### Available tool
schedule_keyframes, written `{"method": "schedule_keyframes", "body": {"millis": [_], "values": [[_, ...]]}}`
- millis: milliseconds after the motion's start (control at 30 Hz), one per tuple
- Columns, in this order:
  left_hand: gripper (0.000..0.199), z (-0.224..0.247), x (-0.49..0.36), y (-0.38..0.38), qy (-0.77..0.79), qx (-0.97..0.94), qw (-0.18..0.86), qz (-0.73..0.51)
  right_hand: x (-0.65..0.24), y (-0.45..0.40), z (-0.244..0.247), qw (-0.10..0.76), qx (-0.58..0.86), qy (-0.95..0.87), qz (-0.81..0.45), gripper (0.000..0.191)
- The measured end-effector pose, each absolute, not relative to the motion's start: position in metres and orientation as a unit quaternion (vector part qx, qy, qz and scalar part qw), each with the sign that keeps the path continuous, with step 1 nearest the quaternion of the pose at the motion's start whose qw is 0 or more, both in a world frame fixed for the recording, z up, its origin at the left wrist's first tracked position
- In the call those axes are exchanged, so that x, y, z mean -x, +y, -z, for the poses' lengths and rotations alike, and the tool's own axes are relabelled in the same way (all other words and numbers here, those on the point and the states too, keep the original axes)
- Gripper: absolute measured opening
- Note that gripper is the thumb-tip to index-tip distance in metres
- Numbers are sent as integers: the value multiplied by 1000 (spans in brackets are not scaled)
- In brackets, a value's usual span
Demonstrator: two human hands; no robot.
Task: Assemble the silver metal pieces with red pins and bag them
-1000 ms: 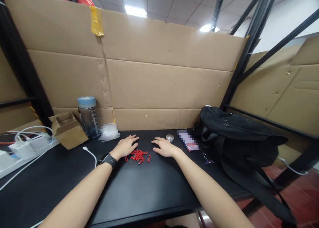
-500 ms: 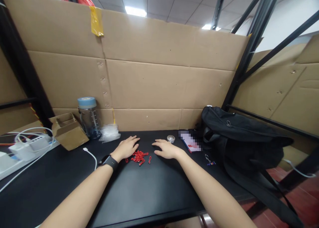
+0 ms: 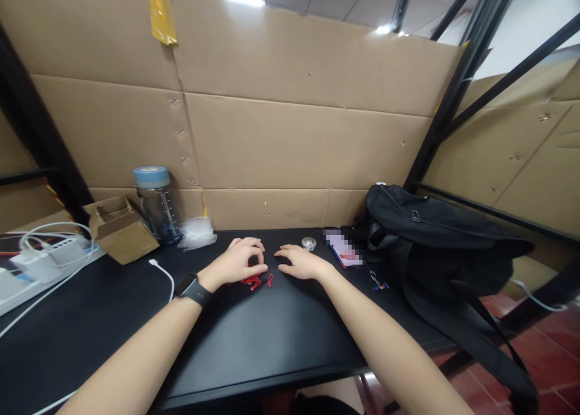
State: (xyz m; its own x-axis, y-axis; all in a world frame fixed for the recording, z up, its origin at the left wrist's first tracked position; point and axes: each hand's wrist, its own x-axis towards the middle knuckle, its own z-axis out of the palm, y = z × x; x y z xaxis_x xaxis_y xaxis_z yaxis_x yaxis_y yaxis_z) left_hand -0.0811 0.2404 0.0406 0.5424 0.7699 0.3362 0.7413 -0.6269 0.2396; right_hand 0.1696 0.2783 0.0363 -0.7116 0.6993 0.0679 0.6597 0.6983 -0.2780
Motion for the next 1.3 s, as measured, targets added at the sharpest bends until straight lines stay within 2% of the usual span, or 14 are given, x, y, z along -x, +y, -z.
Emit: {"method": "schedule_keyframes", "body": {"millis": [100,233,400,467,633,867,1067,1300], "values": [[27,-47,65,225,397,-899,29,-183,-166,275,-39,119,397,-909,-33,42],[17,-45,52,216,395,-901,34,-176,-163,273,-41,157,538,-824,83,42],[2,-41,38,211,392,-900,49,-185,-166,281,-35,88,662,-740,83,54],[4,-40,33,209,385,-903,53,-186,-167,283,-35,63,667,-740,63,54],[10,-41,30,209,395,-895,41,-203,-171,282,-45,45,660,-748,54,37],[6,-44,42,219,472,-839,16,-272,-175,284,-46,73,645,-757,72,40],[18,-48,49,225,522,-797,30,-303,-177,290,-39,79,641,-761,65,42],[22,-45,56,229,560,-766,16,-316,-182,294,-39,94,643,-758,53,39]]}}
